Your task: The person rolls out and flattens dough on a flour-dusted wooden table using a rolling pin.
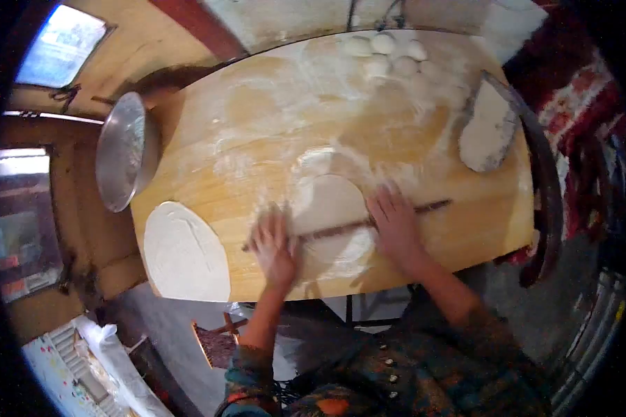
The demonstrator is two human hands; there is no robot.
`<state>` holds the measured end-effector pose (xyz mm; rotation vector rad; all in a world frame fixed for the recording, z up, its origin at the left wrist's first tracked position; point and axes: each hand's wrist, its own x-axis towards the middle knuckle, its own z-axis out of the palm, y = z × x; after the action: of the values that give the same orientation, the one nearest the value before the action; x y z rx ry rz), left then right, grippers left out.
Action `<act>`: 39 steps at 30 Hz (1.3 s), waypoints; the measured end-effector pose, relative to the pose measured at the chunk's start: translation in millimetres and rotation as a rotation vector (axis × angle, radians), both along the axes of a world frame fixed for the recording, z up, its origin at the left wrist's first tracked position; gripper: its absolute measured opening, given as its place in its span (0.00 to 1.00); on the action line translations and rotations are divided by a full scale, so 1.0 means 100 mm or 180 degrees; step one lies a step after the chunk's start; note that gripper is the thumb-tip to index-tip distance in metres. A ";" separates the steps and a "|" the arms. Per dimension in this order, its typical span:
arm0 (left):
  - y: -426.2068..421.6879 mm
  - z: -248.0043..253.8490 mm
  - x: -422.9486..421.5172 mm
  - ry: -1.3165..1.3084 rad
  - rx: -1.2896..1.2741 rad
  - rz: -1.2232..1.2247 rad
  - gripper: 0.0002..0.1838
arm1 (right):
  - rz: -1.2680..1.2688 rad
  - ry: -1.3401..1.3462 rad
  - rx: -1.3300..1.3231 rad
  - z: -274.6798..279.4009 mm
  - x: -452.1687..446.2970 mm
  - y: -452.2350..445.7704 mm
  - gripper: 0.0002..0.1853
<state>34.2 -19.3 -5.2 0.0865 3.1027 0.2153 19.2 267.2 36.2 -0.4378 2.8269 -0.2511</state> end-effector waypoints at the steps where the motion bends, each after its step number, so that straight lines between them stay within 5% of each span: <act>1: -0.01 -0.05 -0.21 -0.0031 -0.0125 0.0053 0.34 | -0.0262 0.0433 -0.0129 -0.11 -0.21 -0.06 0.36; 5: 0.19 -0.07 -1.03 0.0677 0.0484 0.0132 0.33 | -0.0566 0.1036 -0.0182 -0.24 -0.95 0.00 0.33; 7: 0.35 -0.02 -0.83 0.0250 0.0544 -0.0194 0.32 | -0.1430 -0.0551 -0.0383 0.63 -1.07 0.56 0.29; 9: 0.42 0.15 -0.55 0.0465 0.0731 -0.0375 0.30 | -0.1457 0.1764 0.1462 -0.11 -0.90 1.46 0.27; 10: 0.44 0.21 -0.39 0.0529 0.0794 -0.0436 0.28 | -0.1637 0.2894 0.0770 -0.16 -0.88 1.81 0.27; 15: 0.34 0.25 -0.25 0.0748 0.0656 -0.0636 0.18 | -0.2155 0.0063 0.0464 0.29 -1.11 2.05 0.28; 17: 0.25 0.21 -0.24 0.0787 0.0679 -0.0809 0.16 | -0.1388 0.1292 0.0331 -0.58 -1.12 2.50 0.25; 20: 0.19 0.31 -0.18 0.0964 0.0619 -0.0742 0.14 | -0.2488 0.0975 -0.2094 -0.61 -1.21 2.47 0.21; 22: 0.13 0.37 -0.05 0.0980 0.0676 -0.0763 0.14 | -0.2850 0.0610 -0.2870 -0.24 -1.07 2.17 0.17; 26: 0.04 0.46 0.29 0.0854 0.0710 -0.1084 0.14 | -0.1858 0.0830 -0.2176 0.53 -0.68 0.77 0.13; 29: 0.04 0.49 0.44 0.0665 0.0743 -0.1409 0.15 | -0.0799 0.0120 -0.2234 -0.38 -0.70 0.09 0.20; 32: -0.01 0.50 0.56 0.0635 0.0666 -0.1488 0.16 | -0.0977 -0.0020 -0.3398 -0.17 -0.47 -0.30 0.18; 39: 0.00 0.33 0.49 0.0684 0.0892 -0.1342 0.16 | 0.0950 0.0549 -0.1442 -0.30 -0.08 -0.59 0.23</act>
<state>83.6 -19.7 28.3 0.8079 3.1346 0.6574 11.5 208.3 6.3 -1.0081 2.8017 -0.8303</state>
